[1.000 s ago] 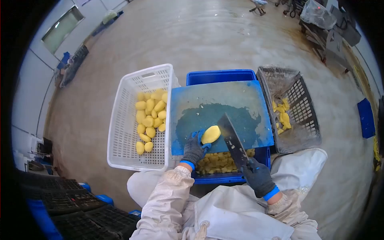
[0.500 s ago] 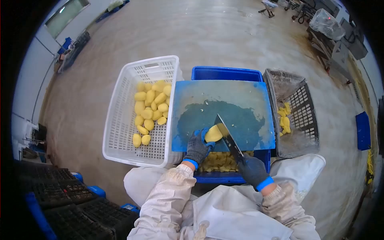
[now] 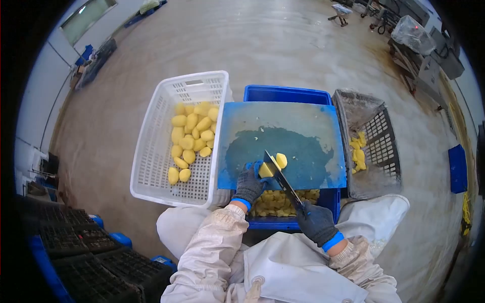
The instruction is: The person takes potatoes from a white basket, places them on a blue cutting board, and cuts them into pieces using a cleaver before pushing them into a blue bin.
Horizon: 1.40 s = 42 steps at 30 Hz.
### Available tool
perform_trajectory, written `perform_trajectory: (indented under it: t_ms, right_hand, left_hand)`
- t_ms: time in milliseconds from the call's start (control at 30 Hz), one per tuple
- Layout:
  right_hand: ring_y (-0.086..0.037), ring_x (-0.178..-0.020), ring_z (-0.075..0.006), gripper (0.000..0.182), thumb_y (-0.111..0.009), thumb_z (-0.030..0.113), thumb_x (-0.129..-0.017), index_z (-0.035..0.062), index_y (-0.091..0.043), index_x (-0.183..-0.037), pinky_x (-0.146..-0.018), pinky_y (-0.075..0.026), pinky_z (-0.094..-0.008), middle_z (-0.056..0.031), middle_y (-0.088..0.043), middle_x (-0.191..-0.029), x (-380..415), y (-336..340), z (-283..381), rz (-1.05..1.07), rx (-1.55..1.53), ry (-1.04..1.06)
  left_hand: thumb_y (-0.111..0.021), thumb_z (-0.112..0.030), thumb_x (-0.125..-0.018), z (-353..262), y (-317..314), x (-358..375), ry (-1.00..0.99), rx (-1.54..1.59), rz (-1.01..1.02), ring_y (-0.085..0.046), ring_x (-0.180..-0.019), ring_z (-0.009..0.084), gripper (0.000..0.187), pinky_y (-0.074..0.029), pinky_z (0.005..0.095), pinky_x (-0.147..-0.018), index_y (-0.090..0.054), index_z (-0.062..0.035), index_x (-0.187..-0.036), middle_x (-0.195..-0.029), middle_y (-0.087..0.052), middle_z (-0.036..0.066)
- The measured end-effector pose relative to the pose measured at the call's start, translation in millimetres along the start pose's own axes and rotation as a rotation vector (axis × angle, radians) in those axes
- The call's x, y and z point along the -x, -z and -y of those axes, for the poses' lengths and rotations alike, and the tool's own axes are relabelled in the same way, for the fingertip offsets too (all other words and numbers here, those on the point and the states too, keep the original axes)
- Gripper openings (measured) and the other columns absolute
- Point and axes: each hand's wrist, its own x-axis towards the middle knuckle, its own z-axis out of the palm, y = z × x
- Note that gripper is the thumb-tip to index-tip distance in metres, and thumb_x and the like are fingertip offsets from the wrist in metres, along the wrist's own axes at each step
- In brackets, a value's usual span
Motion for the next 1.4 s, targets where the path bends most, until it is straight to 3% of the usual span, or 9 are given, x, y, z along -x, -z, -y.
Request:
perform_trajectory:
  t_ms: [133,367,433,567,667,867,1033,1233,1400]
  right_hand:
    - [-0.063,-0.061,-0.0314,0.016,-0.050,0.019,-0.082,0.0046,-0.055,-0.086,-0.053,-0.049,-0.0442,-0.0167,-0.062,-0.065,-5.8,1.7,6.9,0.153,0.065,-0.058]
    - [-0.062,-0.064,-0.0345,0.021,-0.050,0.023,-0.084,0.0043,-0.057,-0.089,-0.058,-0.048,-0.0459,-0.0184,-0.061,-0.067,-20.9,-45.5,-20.0,0.129,0.038,-0.129]
    - [-0.061,-0.071,-0.0378,0.028,-0.050,0.029,-0.083,0.0025,-0.056,-0.092,-0.065,-0.048,-0.0473,-0.0206,-0.062,-0.074,-20.5,-35.8,-31.5,0.040,-0.255,-0.115]
    - [-0.060,-0.073,-0.0393,0.030,-0.052,0.031,-0.083,0.0036,-0.057,-0.092,-0.065,-0.046,-0.0472,-0.0205,-0.061,-0.074,0.1,-21.7,-38.6,0.028,-0.339,-0.171]
    - [-0.060,-0.069,-0.0385,0.024,-0.054,0.028,-0.082,0.0054,-0.057,-0.091,-0.062,-0.046,-0.0480,-0.0199,-0.060,-0.071,12.6,-16.1,-39.9,-0.032,-0.340,-0.184]
    - [-0.059,-0.061,-0.0365,0.021,-0.056,0.027,-0.082,0.0063,-0.057,-0.086,-0.055,-0.046,-0.0466,-0.0174,-0.059,-0.064,23.7,-11.2,-38.9,-0.127,-0.317,-0.094]
    - [-0.059,-0.058,-0.0356,0.019,-0.054,0.025,-0.082,0.0063,-0.056,-0.085,-0.053,-0.046,-0.0458,-0.0167,-0.058,-0.061,20.9,-14.3,-35.8,-0.110,-0.267,-0.007]
    - [-0.060,-0.059,-0.0352,0.019,-0.052,0.024,-0.083,0.0058,-0.056,-0.086,-0.054,-0.046,-0.0464,-0.0170,-0.058,-0.061,13.6,-16.5,-15.8,-0.062,-0.216,-0.026]
    - [-0.061,-0.060,-0.0353,0.022,-0.049,0.026,-0.084,0.0047,-0.055,-0.086,-0.055,-0.047,-0.0470,-0.0180,-0.059,-0.062,0.4,-13.1,-2.0,0.064,-0.133,-0.071]
  left_hand:
    - [-0.071,-0.017,-0.068,-1.0,-2.0,-0.5,0.035,0.006,0.005,-0.050,-0.101,0.0364,0.055,-0.043,0.0441,-0.087,-0.050,-0.0044,-0.117,-0.107,-0.055,0.018]
    - [-0.069,-0.018,-0.070,-0.6,-4.4,3.8,0.092,0.020,0.025,-0.048,-0.104,0.0391,0.056,-0.042,0.0452,-0.089,-0.048,-0.0055,-0.120,-0.108,-0.052,0.022]
    - [-0.070,-0.020,-0.070,4.1,-5.8,7.2,0.019,0.008,-0.011,-0.046,-0.106,0.0411,0.061,-0.040,0.0464,-0.091,-0.045,-0.0050,-0.124,-0.111,-0.050,0.023]
    - [-0.069,-0.022,-0.071,4.3,-7.0,11.6,0.017,-0.065,0.011,-0.046,-0.107,0.0409,0.063,-0.038,0.0464,-0.092,-0.044,-0.0066,-0.126,-0.114,-0.049,0.021]
    - [-0.066,-0.023,-0.073,-12.6,-0.6,8.6,-0.114,-0.135,-0.015,-0.046,-0.106,0.0397,0.059,-0.039,0.0454,-0.092,-0.045,-0.0073,-0.126,-0.116,-0.048,0.019]
    - [-0.064,-0.026,-0.076,-8.4,2.2,-3.6,-0.141,-0.270,0.069,-0.048,-0.105,0.0375,0.048,-0.039,0.0436,-0.093,-0.052,-0.0106,-0.120,-0.115,-0.051,0.018]
    - [-0.063,-0.022,-0.077,-0.1,3.6,6.8,-0.078,-0.087,-0.086,-0.055,-0.098,0.0365,0.041,-0.045,0.0435,-0.085,-0.055,-0.0088,-0.115,-0.111,-0.055,0.019]
    - [-0.061,-0.024,-0.080,1.6,-4.6,15.9,0.111,-0.053,-0.030,-0.056,-0.093,0.0380,0.038,-0.046,0.0439,-0.082,-0.054,-0.0051,-0.112,-0.106,-0.056,0.020]
    - [-0.061,-0.024,-0.080,-1.7,-2.9,15.4,0.072,0.002,-0.099,-0.057,-0.092,0.0376,0.033,-0.046,0.0447,-0.079,-0.057,-0.0063,-0.108,-0.100,-0.058,0.019]
